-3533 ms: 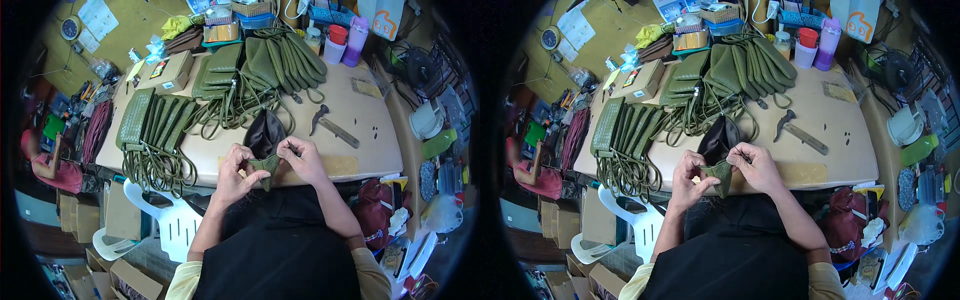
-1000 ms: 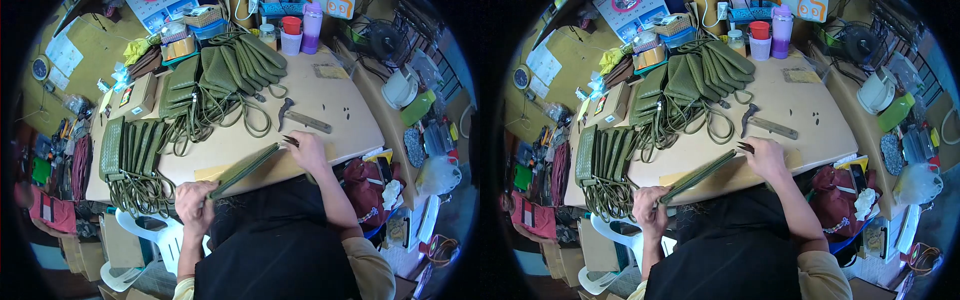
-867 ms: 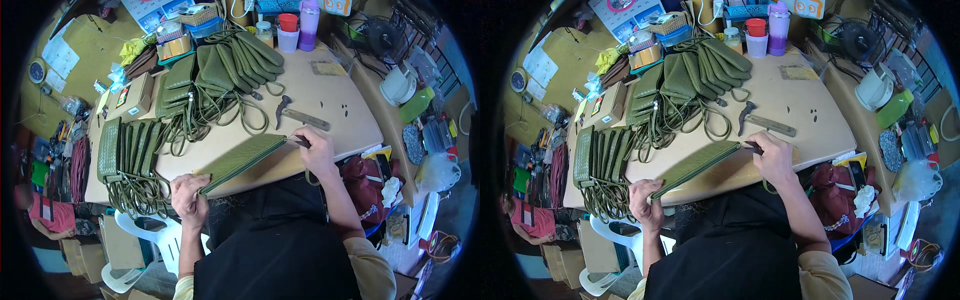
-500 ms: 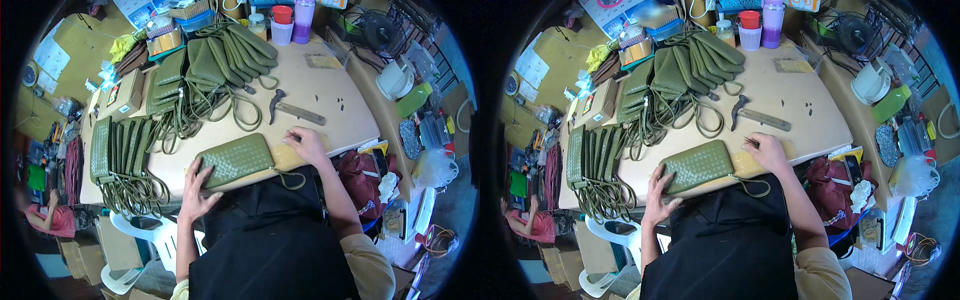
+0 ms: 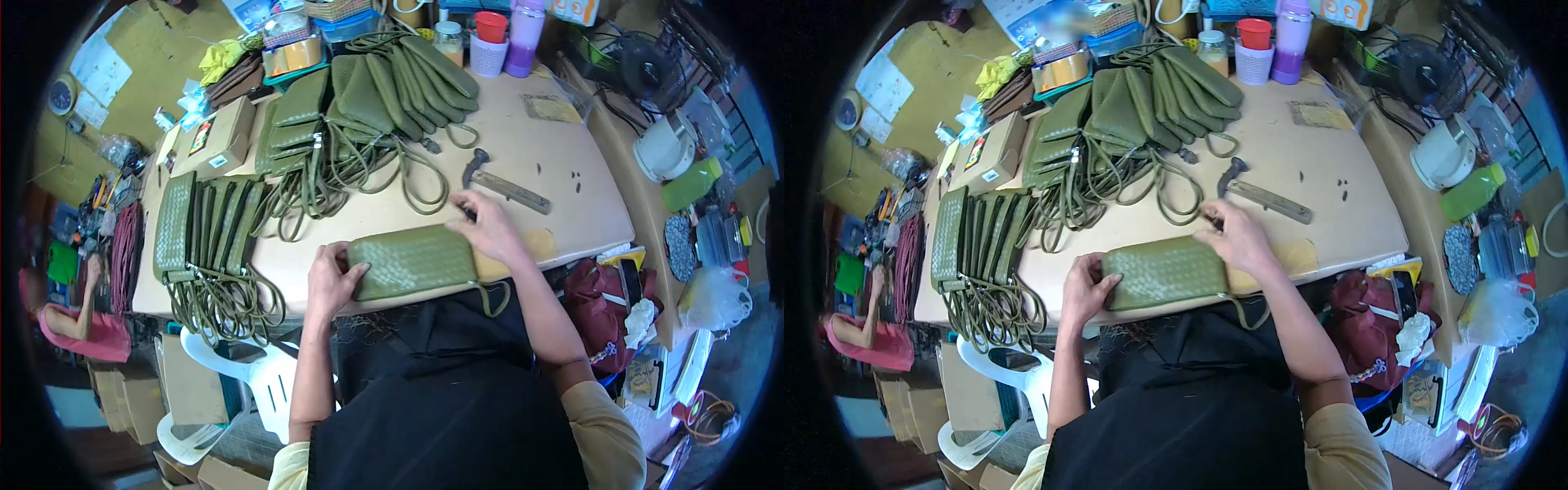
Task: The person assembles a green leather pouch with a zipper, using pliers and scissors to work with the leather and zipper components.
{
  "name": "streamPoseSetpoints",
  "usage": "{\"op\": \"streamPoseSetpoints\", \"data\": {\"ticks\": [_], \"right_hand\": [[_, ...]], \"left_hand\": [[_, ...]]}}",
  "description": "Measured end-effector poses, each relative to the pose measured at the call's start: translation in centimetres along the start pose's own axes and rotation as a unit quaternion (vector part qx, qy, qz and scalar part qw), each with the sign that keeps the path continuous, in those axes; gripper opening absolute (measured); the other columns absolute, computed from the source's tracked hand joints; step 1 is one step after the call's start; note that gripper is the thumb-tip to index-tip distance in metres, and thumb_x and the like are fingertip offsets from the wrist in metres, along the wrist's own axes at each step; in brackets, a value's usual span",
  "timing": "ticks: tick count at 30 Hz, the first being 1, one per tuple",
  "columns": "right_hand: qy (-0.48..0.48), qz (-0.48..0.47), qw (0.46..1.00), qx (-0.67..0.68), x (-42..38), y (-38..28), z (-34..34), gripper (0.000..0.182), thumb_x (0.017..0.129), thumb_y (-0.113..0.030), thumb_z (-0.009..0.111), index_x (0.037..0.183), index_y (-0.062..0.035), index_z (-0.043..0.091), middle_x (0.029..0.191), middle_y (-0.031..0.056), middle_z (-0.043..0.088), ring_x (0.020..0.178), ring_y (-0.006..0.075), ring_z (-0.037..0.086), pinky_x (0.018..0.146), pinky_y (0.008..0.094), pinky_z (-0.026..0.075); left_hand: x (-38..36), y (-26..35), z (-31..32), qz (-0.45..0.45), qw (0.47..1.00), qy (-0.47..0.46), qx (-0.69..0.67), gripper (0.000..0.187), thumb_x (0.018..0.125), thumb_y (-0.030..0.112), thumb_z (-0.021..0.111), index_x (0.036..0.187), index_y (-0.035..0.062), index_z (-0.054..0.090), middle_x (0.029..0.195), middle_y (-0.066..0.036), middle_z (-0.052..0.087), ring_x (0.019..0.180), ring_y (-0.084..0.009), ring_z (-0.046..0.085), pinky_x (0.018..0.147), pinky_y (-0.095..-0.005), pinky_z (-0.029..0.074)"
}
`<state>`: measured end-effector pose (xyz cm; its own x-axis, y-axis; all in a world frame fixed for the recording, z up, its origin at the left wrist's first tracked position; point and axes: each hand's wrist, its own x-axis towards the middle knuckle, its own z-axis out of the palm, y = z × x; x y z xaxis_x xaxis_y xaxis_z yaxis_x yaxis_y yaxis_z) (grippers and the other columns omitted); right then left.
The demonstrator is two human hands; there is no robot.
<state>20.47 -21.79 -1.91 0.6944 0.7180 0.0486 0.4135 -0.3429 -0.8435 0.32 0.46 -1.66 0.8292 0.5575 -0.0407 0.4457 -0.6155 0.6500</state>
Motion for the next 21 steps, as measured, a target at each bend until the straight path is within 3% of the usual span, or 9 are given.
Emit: {"op": "streamPoseSetpoints", "data": {"ticks": [2, 4, 6, 7, 12, 14, 15, 17, 21], "right_hand": [[0.079, 0.009, 0.996, -0.038, 1.6, -0.3, -0.3, 0.049, 0.079, -0.021, 0.073, 0.121, -0.0033, 0.056, 0.113, 0.0179, 0.062, 0.106, 0.0330, 0.060, 0.091, 0.0417, 0.047], [0.079, 0.002, 0.995, -0.062, 3.0, -1.5, -0.5, 0.049, 0.081, -0.018, 0.070, 0.124, -0.0026, 0.053, 0.116, 0.0205, 0.059, 0.108, 0.0351, 0.058, 0.093, 0.0432, 0.046], [0.124, -0.017, 0.974, -0.187, 4.8, -0.7, -0.4, 0.051, 0.082, -0.014, 0.067, 0.128, -0.0026, 0.048, 0.120, 0.0231, 0.053, 0.111, 0.0388, 0.054, 0.093, 0.0459, 0.045], [0.117, -0.027, 0.976, -0.183, 5.6, -0.4, -0.3, 0.051, 0.082, -0.014, 0.067, 0.128, -0.0026, 0.048, 0.120, 0.0231, 0.053, 0.111, 0.0388, 0.054, 0.093, 0.0459, 0.045], [0.069, 0.013, 0.960, -0.271, 7.4, -0.2, -0.3, 0.051, 0.084, -0.006, 0.061, 0.132, 0.0001, 0.044, 0.125, 0.0249, 0.047, 0.114, 0.0414, 0.051, 0.094, 0.0471, 0.045], [0.063, 0.003, 0.960, -0.274, 7.6, -0.6, -0.6, 0.050, 0.083, -0.005, 0.062, 0.131, 0.0017, 0.046, 0.124, 0.0253, 0.048, 0.113, 0.0411, 0.052, 0.094, 0.0459, 0.045], [0.059, 0.008, 0.963, -0.263, 7.8, -0.6, -0.7, 0.049, 0.083, -0.005, 0.063, 0.129, 0.0020, 0.047, 0.122, 0.0255, 0.050, 0.112, 0.0411, 0.052, 0.095, 0.0459, 0.045], [0.057, 0.015, 0.965, -0.254, 8.1, -0.5, -1.1, 0.049, 0.082, -0.005, 0.064, 0.128, 0.0023, 0.049, 0.121, 0.0256, 0.052, 0.112, 0.0411, 0.053, 0.095, 0.0459, 0.045], [0.088, -0.021, 0.969, -0.232, 8.6, -0.6, -0.7, 0.044, 0.080, -0.005, 0.065, 0.122, 0.0034, 0.054, 0.114, 0.0268, 0.057, 0.109, 0.0407, 0.055, 0.095, 0.0455, 0.044]], "left_hand": [[0.9, -2.4, 2.0, -0.012, 0.962, -0.009, -0.273, 0.042, 0.077, -0.007, 0.070, 0.114, 0.0021, 0.051, 0.092, -0.004, 0.061, 0.082, -0.0118, 0.059, 0.075, -0.0275, 0.050], [0.5, -2.2, 2.3, 0.021, 0.926, -0.001, -0.378, 0.040, 0.078, -0.008, 0.069, 0.112, 0.0021, 0.049, 0.096, -0.008, 0.065, 0.086, -0.0141, 0.062, 0.079, -0.0277, 0.052], [-0.9, 0.3, 2.0, -0.030, 0.844, -0.015, -0.536, 0.045, 0.080, -0.009, 0.067, 0.119, 0.0017, 0.045, 0.095, -0.008, 0.067, 0.088, -0.0150, 0.064, 0.081, -0.0254, 0.051], [-1.3, 0.7, 1.8, -0.031, 0.827, -0.035, -0.560, 0.053, 0.081, -0.007, 0.068, 0.127, 0.0001, 0.043, 0.098, -0.007, 0.067, 0.089, -0.0132, 0.064, 0.082, -0.0239, 0.051], [-2.0, 0.5, 2.1, -0.042, 0.793, -0.060, -0.605, 0.070, 0.080, 0.000, 0.072, 0.140, -0.0011, 0.036, 0.100, -0.007, 0.069, 0.089, -0.0120, 0.064, 0.084, -0.0240, 0.050], [-2.1, 0.9, 1.9, -0.050, 0.786, -0.064, -0.613, 0.054, 0.081, 0.002, 0.073, 0.130, -0.0014, 0.050, 0.094, -0.004, 0.069, 0.081, -0.0088, 0.062, 0.080, -0.0224, 0.049], [-2.1, 0.9, 2.0, -0.050, 0.785, -0.066, -0.613, 0.054, 0.081, 0.002, 0.073, 0.130, -0.0014, 0.050, 0.094, -0.004, 0.069, 0.081, -0.0088, 0.062, 0.080, -0.0224, 0.049], [-2.1, 1.0, 2.2, -0.063, 0.824, -0.055, -0.561, 0.032, 0.084, 0.007, 0.072, 0.113, -0.0004, 0.062, 0.084, 0.000, 0.067, 0.076, -0.0058, 0.059, 0.076, -0.0203, 0.047], [-2.4, 1.1, 2.7, -0.044, 0.836, -0.033, -0.547, 0.015, 0.089, 0.014, 0.068, 0.097, 0.0019, 0.065, 0.076, 0.003, 0.062, 0.073, -0.0044, 0.056, 0.070, -0.0190, 0.045]]}}
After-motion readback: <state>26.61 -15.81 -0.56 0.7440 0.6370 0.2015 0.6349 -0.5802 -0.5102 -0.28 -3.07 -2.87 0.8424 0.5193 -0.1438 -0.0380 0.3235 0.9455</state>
